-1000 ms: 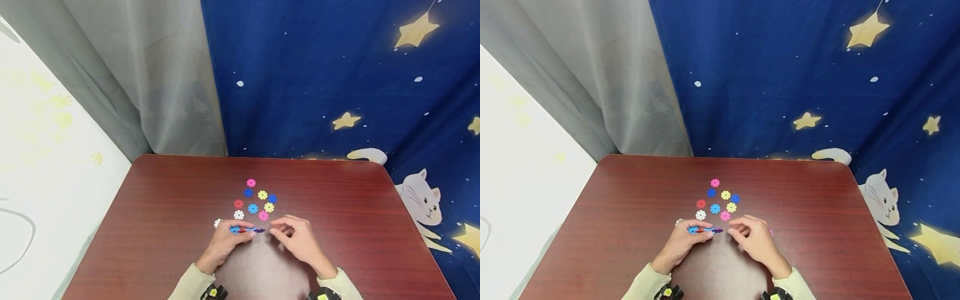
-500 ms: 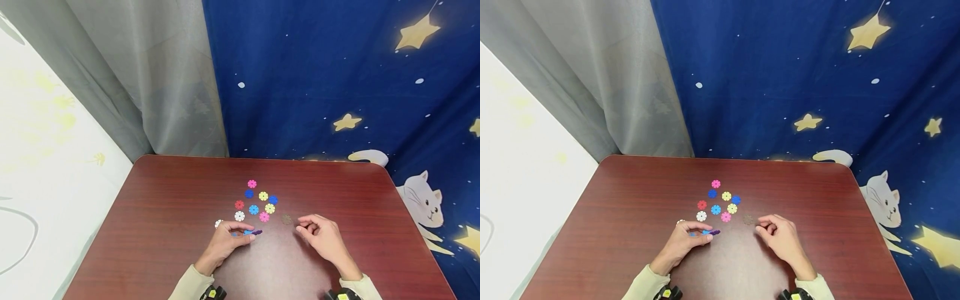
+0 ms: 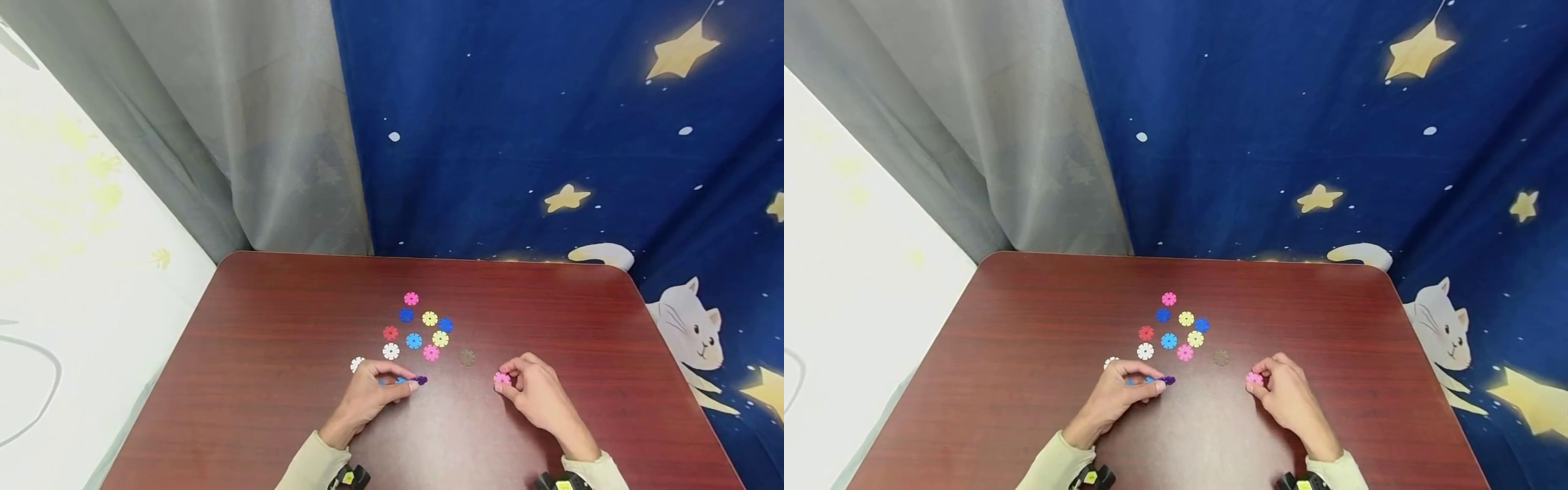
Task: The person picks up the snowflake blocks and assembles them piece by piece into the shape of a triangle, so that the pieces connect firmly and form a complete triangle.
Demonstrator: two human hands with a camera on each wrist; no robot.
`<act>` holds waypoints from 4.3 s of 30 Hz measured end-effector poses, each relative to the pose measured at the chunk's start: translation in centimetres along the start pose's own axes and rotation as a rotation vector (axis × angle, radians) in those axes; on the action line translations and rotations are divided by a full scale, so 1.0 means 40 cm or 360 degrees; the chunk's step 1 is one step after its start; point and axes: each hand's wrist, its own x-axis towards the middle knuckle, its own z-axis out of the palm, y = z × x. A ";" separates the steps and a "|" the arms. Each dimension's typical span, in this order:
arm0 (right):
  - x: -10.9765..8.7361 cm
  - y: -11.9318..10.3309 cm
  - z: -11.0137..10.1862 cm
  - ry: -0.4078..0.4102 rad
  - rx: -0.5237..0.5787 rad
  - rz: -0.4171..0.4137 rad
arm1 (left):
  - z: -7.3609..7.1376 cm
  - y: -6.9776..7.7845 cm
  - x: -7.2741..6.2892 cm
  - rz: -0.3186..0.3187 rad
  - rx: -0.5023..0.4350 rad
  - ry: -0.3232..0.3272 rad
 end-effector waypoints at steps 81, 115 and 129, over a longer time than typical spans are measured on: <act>0.047 -0.257 0.108 -0.0387 0.1542 0.0068 | -0.013 0.012 0.008 0.0095 -0.0002 -0.0019; 0.034 -0.259 0.135 -0.0294 0.1552 0.0025 | 0.118 -0.005 -0.024 -0.0201 -0.0622 0.0503; 0.118 -0.211 0.124 -0.0077 0.0687 -0.0012 | 0.075 -0.003 -0.015 -0.0172 -0.0800 0.0553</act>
